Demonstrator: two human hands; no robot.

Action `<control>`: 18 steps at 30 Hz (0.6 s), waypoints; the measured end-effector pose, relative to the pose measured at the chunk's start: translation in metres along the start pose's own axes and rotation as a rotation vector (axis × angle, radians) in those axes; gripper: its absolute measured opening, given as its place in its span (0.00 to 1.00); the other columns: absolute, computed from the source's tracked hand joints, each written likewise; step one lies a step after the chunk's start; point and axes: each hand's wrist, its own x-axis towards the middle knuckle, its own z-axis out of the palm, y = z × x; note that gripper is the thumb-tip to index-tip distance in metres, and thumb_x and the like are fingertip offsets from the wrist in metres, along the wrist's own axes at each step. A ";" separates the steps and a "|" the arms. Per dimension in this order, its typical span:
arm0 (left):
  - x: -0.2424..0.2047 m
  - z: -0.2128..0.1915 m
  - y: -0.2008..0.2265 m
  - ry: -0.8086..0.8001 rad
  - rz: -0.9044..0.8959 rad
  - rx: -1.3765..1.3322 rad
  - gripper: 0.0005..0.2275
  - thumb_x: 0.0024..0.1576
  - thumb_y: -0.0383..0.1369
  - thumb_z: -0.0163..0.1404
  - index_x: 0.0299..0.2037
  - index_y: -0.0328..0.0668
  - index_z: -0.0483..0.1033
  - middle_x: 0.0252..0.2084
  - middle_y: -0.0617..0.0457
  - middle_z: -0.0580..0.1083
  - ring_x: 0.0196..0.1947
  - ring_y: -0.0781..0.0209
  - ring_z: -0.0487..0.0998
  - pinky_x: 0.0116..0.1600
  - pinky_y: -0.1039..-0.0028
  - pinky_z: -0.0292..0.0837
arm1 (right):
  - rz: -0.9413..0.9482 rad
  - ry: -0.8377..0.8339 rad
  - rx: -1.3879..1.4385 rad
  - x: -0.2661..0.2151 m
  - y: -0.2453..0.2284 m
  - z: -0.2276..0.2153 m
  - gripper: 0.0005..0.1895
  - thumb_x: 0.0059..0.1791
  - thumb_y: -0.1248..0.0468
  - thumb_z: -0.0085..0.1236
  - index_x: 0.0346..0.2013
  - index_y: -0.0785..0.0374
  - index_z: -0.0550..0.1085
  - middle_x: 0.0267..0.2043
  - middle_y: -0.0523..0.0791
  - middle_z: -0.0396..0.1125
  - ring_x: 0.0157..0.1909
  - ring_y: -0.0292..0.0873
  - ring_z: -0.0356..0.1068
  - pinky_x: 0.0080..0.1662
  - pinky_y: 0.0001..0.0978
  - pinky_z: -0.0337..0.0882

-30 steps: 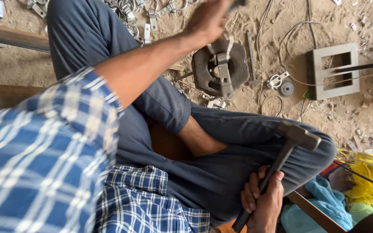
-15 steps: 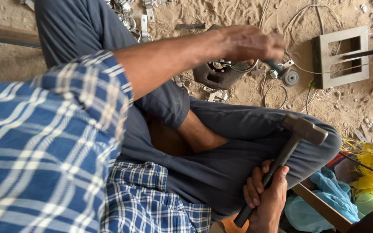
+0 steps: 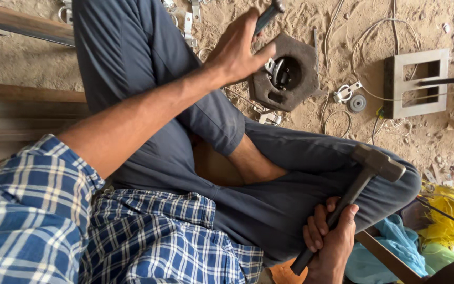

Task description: The person sits cross-legged on the ground and uses a hammer to strike a metal part held in their left hand. They repeatedly hit the metal piece, occasionally adjusting its position, while surrounded by similar metal parts and tools.

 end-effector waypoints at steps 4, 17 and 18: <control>-0.009 0.010 0.003 -0.087 -0.153 0.023 0.26 0.55 0.44 0.64 0.49 0.34 0.62 0.34 0.50 0.67 0.29 0.64 0.70 0.26 0.71 0.71 | -0.005 0.020 -0.010 0.000 0.000 0.002 0.26 0.61 0.41 0.29 0.37 0.59 0.61 0.16 0.37 0.45 0.12 0.29 0.42 0.14 0.21 0.46; 0.011 0.059 0.043 -0.211 0.011 0.158 0.12 0.64 0.26 0.49 0.56 0.39 0.66 0.30 0.57 0.65 0.25 0.66 0.67 0.24 0.74 0.65 | -0.018 0.022 0.013 0.001 0.005 -0.003 0.26 0.61 0.42 0.28 0.37 0.60 0.61 0.16 0.37 0.45 0.11 0.29 0.42 0.13 0.21 0.46; 0.015 0.058 0.055 -0.331 -0.067 0.156 0.11 0.68 0.25 0.46 0.59 0.41 0.65 0.30 0.59 0.65 0.24 0.67 0.66 0.24 0.75 0.64 | -0.021 0.018 0.014 0.001 0.006 -0.004 0.26 0.61 0.42 0.28 0.37 0.60 0.61 0.16 0.37 0.45 0.11 0.29 0.42 0.13 0.21 0.46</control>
